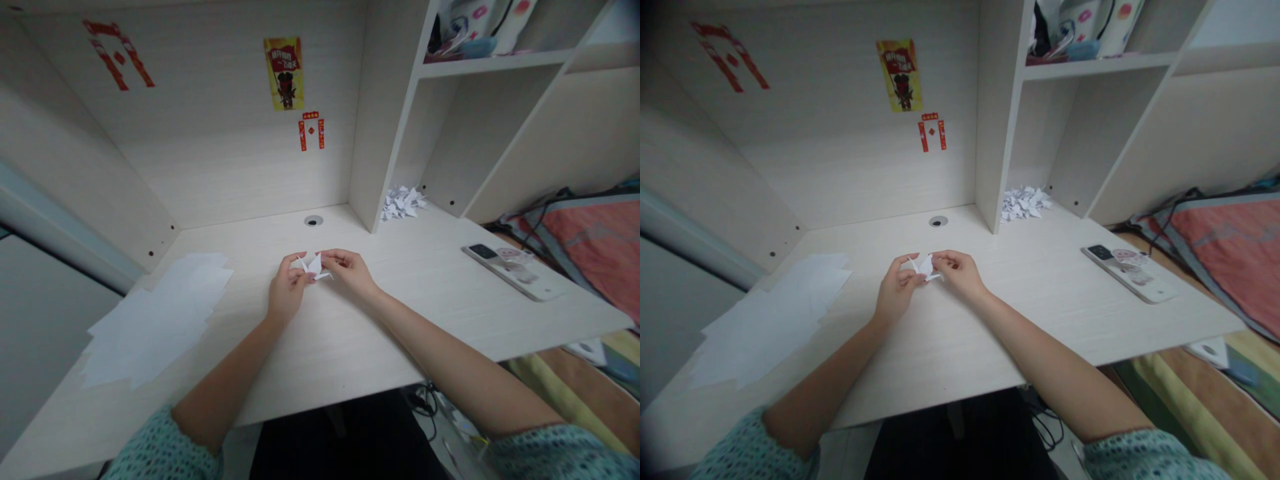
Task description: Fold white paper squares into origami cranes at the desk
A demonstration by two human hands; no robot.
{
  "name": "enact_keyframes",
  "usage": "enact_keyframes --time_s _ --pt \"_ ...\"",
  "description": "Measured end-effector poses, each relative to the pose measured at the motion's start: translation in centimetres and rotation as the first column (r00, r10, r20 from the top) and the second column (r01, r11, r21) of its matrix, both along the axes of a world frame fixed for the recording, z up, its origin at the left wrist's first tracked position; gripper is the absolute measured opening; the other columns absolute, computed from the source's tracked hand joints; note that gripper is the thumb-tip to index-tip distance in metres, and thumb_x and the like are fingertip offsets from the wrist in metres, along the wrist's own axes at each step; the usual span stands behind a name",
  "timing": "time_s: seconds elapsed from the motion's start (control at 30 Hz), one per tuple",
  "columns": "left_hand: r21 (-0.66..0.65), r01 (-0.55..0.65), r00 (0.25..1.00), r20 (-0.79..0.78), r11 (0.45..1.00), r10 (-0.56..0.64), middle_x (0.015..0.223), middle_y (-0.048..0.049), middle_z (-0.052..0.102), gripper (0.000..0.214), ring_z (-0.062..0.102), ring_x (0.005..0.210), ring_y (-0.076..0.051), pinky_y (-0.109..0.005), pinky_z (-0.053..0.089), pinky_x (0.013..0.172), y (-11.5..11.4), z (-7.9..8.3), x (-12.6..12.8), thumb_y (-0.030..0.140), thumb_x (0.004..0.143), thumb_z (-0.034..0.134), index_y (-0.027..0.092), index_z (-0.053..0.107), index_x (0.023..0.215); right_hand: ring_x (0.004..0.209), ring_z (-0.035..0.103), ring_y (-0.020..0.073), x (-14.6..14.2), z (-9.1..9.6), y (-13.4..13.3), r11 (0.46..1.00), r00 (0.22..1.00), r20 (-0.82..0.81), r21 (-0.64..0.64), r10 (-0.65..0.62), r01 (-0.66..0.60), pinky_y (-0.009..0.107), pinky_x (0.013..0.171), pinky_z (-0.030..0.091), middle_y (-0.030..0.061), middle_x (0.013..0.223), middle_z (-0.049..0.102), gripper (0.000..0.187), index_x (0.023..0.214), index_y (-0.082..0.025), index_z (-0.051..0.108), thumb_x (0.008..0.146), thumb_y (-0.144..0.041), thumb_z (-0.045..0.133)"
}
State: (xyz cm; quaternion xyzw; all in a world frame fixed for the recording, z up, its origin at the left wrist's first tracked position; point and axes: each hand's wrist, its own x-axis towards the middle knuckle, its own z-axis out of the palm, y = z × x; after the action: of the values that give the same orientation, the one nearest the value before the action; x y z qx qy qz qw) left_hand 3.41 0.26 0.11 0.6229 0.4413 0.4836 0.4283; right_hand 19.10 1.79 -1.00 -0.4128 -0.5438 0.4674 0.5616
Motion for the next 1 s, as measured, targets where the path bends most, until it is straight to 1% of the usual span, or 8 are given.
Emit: enact_keyframes --time_s 0.13,0.23,0.33,0.47,0.6,0.7,0.83,1.0 --pt "0.010 0.002 1.000 -0.028 1.000 -0.002 0.070 -0.0008 0.068 0.045 0.065 0.069 -0.018 -0.026 0.047 0.066 -0.1 0.3 -0.1 0.029 0.070 0.063 0.022 0.050 0.113 0.066 0.059 0.0148 -0.1 0.0 -0.1 0.997 0.997 0.011 0.016 0.077 -0.077 0.025 0.064 0.042 0.0036 0.073 0.067 0.026 0.086 -0.016 0.069 0.072 -0.036 0.060" --pt "0.013 0.004 0.999 -0.044 1.000 -0.003 0.068 -0.0008 0.067 0.046 0.065 0.068 -0.017 -0.026 0.047 0.065 0.0 0.3 -0.2 0.029 0.070 0.063 0.022 0.049 0.113 0.061 0.057 0.0138 -0.1 -0.2 0.0 0.998 0.997 0.047 0.013 0.060 -0.061 0.024 0.059 0.040 0.0027 0.069 0.066 0.023 0.078 -0.015 0.069 0.072 -0.036 0.060" --pt "-0.022 -0.014 1.000 -0.015 1.000 0.014 0.074 -0.0030 0.068 0.047 0.065 0.073 -0.018 -0.027 0.047 0.067 0.3 0.1 -0.3 0.034 0.072 0.061 0.021 0.047 0.115 0.059 0.056 0.0135 0.0 -0.3 0.1 0.998 0.991 0.124 0.045 -0.042 0.036 0.024 0.056 0.039 0.0022 0.067 0.065 0.021 0.073 -0.016 0.068 0.072 -0.035 0.060" --pt "-0.135 -0.047 0.999 -0.033 0.990 0.042 0.089 -0.0072 0.068 0.039 0.065 0.076 -0.019 -0.027 0.048 0.062 0.4 -0.1 -0.3 0.048 0.074 0.055 0.020 0.054 0.101 0.068 0.057 0.0163 0.0 0.2 -0.5 0.936 0.917 0.264 0.270 -0.299 0.227 0.028 0.065 0.041 0.0031 0.072 0.067 0.016 0.078 -0.019 0.069 0.073 -0.032 0.060" --pt "-0.148 -0.010 0.992 -0.127 0.989 -0.009 0.083 -0.0075 0.068 0.042 0.064 0.076 -0.020 -0.028 0.047 0.060 0.0 0.1 -0.2 0.055 0.076 0.048 0.017 0.063 0.084 0.078 0.057 0.0187 -0.4 0.8 -1.6 0.879 0.861 0.356 0.438 -0.363 0.189 0.032 0.074 0.043 0.0028 0.074 0.068 0.010 0.076 -0.023 0.069 0.075 -0.029 0.061" --pt "-0.167 0.006 0.994 -0.108 0.986 -0.024 0.084 -0.0073 0.068 0.042 0.063 0.078 -0.020 -0.028 0.048 0.062 -0.1 0.4 0.1 0.052 0.073 0.055 0.018 0.063 0.097 0.075 0.056 0.0181 -0.7 0.8 -1.7 0.895 0.872 0.373 0.421 -0.318 0.146 0.031 0.071 0.043 0.0022 0.073 0.068 0.008 0.073 -0.023 0.068 0.075 -0.028 0.062" --pt "-0.190 0.034 0.999 0.015 0.981 -0.031 0.100 -0.0095 0.065 0.049 0.062 0.086 -0.019 -0.028 0.047 0.070 0.0 0.6 0.3 0.039 0.070 0.064 0.017 0.055 0.113 0.072 0.056 0.0170 -0.8 0.3 -1.4 0.923 0.888 0.367 0.358 -0.278 0.141 0.029 0.066 0.042 0.0024 0.074 0.067 0.009 0.078 -0.022 0.068 0.076 -0.027 0.061" --pt "-0.125 0.050 0.996 0.080 0.991 -0.040 0.103 -0.0097 0.062 0.060 0.062 0.078 -0.014 -0.029 0.047 0.076 0.4 0.0 0.2 0.028 0.066 0.068 0.018 0.045 0.121 0.071 0.056 0.0161 -0.7 0.2 -1.1 0.929 0.916 0.285 0.318 -0.283 0.188 0.029 0.066 0.041 0.0031 0.075 0.067 0.015 0.078 -0.021 0.068 0.075 -0.034 0.062"
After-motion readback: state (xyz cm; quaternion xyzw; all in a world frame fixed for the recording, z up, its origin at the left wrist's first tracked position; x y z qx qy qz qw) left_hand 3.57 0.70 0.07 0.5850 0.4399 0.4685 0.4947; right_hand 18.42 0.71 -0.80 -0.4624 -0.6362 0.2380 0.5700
